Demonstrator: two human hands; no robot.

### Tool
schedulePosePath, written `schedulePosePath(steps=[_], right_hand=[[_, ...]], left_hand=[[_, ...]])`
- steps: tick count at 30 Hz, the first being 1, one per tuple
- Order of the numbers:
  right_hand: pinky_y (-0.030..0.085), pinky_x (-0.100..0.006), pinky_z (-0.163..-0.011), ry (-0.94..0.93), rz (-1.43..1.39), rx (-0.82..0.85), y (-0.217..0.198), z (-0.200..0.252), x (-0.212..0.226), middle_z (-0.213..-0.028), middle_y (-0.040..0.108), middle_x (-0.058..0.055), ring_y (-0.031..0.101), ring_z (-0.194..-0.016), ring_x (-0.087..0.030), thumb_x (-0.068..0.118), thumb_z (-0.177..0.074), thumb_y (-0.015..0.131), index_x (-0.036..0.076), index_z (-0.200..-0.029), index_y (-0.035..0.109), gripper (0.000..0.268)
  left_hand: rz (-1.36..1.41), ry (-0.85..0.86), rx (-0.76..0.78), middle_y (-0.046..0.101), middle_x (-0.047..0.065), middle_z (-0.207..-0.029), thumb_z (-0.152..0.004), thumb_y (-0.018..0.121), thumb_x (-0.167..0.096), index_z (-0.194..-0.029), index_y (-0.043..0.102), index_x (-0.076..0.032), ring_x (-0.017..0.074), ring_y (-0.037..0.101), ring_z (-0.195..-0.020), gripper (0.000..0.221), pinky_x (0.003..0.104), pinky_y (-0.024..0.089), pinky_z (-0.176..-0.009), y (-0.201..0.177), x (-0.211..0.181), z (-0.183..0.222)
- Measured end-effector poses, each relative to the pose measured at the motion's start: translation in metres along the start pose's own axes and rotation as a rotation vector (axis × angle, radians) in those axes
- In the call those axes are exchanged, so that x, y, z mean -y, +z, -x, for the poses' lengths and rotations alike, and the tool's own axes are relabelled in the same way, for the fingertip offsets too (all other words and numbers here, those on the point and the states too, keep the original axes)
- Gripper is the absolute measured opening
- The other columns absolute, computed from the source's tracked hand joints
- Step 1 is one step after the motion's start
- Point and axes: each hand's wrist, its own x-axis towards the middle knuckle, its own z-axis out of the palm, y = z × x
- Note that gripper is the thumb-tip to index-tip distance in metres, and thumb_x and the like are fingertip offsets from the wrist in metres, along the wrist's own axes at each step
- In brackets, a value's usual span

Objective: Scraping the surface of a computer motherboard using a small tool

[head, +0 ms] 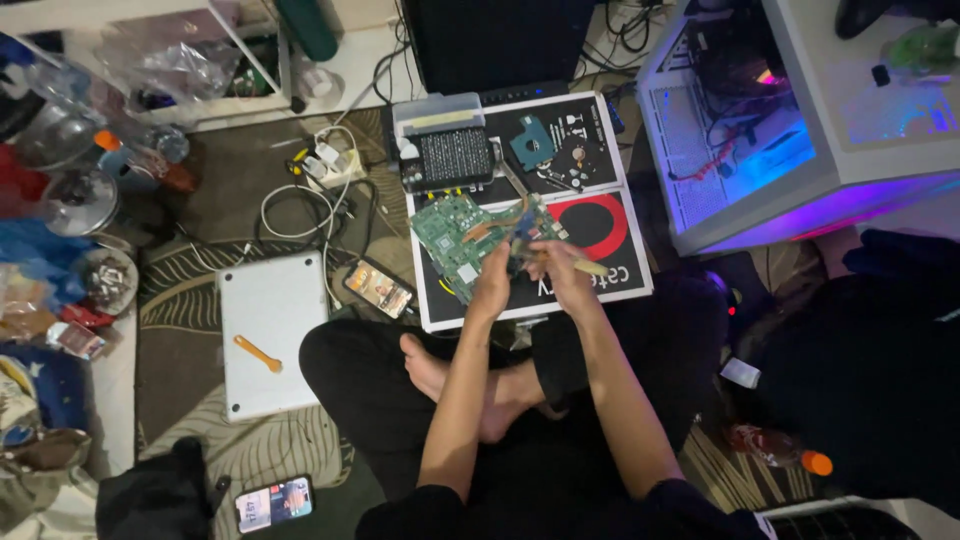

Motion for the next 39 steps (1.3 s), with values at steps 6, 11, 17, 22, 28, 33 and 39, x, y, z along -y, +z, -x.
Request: schedulePosePath(steps=[6,11,17,22,28,33,39], right_hand=[[0.050,-0.027,-0.057,-0.066,0.202,0.059,0.006,0.006,0.017,-0.066,0.070,-0.024,0.067,-0.054,-0.024,0.026,-0.103,0.055,-0.007,-0.109,0.073,0.038],[0.049,-0.025,-0.052,-0.025,0.077,-0.040,0.006,0.000,0.014,-0.072,0.072,-0.022,0.069,-0.055,-0.022,0.026,-0.106,0.046,-0.005,-0.113,0.069,0.040],[0.051,-0.027,-0.055,-0.038,0.094,-0.013,0.008,0.006,0.018,-0.074,0.073,-0.025,0.070,-0.057,-0.025,0.024,-0.104,0.055,-0.007,-0.110,0.071,0.036],[0.049,-0.024,-0.053,-0.048,-0.024,-0.118,0.012,0.004,0.022,-0.078,0.072,-0.018,0.066,-0.054,-0.018,0.024,-0.108,0.048,-0.005,-0.119,0.064,0.035],[0.048,-0.027,-0.053,-0.049,0.023,0.031,0.011,0.006,0.016,-0.068,0.071,-0.022,0.067,-0.051,-0.023,0.023,-0.104,0.052,-0.006,-0.109,0.072,0.036],[0.048,-0.026,-0.057,-0.067,-0.017,0.036,0.004,0.006,0.007,-0.076,0.074,-0.023,0.070,-0.057,-0.022,0.024,-0.105,0.053,-0.005,-0.117,0.069,0.035],[0.057,-0.033,-0.066,-0.026,-0.154,-0.076,0.013,0.007,0.023,-0.077,0.071,-0.017,0.065,-0.058,-0.018,0.033,-0.110,0.048,0.002,-0.122,0.063,0.036]], left_hand=[[-0.019,-0.114,-0.021,0.052,0.029,-0.145,-0.101,0.038,-0.060,-0.148,0.049,-0.001,0.0420,0.057,-0.129,0.076,0.045,0.035,-0.120,0.010,-0.060,0.033],[0.005,-0.108,-0.030,0.053,0.021,-0.145,-0.100,0.040,-0.063,-0.151,0.049,-0.011,0.0378,0.052,-0.132,0.074,0.044,0.040,-0.117,-0.004,0.012,-0.010],[0.100,0.030,0.041,0.034,0.029,-0.158,-0.108,0.032,-0.044,-0.156,0.039,-0.004,0.0429,0.033,-0.146,0.063,0.052,0.032,-0.120,-0.001,-0.008,0.012],[0.004,0.114,0.062,0.034,0.024,-0.161,-0.108,0.025,-0.030,-0.160,0.035,-0.011,0.0387,0.032,-0.149,0.056,0.047,0.027,-0.124,-0.005,-0.004,0.006],[0.021,0.224,0.077,0.039,0.022,-0.159,-0.109,0.024,-0.025,-0.157,0.040,-0.011,0.0347,0.036,-0.147,0.053,0.043,0.029,-0.122,-0.003,-0.014,0.021],[0.013,0.085,0.049,0.039,0.018,-0.161,-0.107,0.030,-0.038,-0.159,0.039,-0.017,0.0369,0.043,-0.143,0.057,0.047,0.025,-0.123,-0.001,-0.017,0.020],[0.033,0.174,0.039,0.047,0.023,-0.153,-0.108,0.035,-0.043,-0.148,0.055,-0.009,0.0394,0.039,-0.144,0.056,0.049,0.025,-0.123,-0.014,0.093,-0.041]])
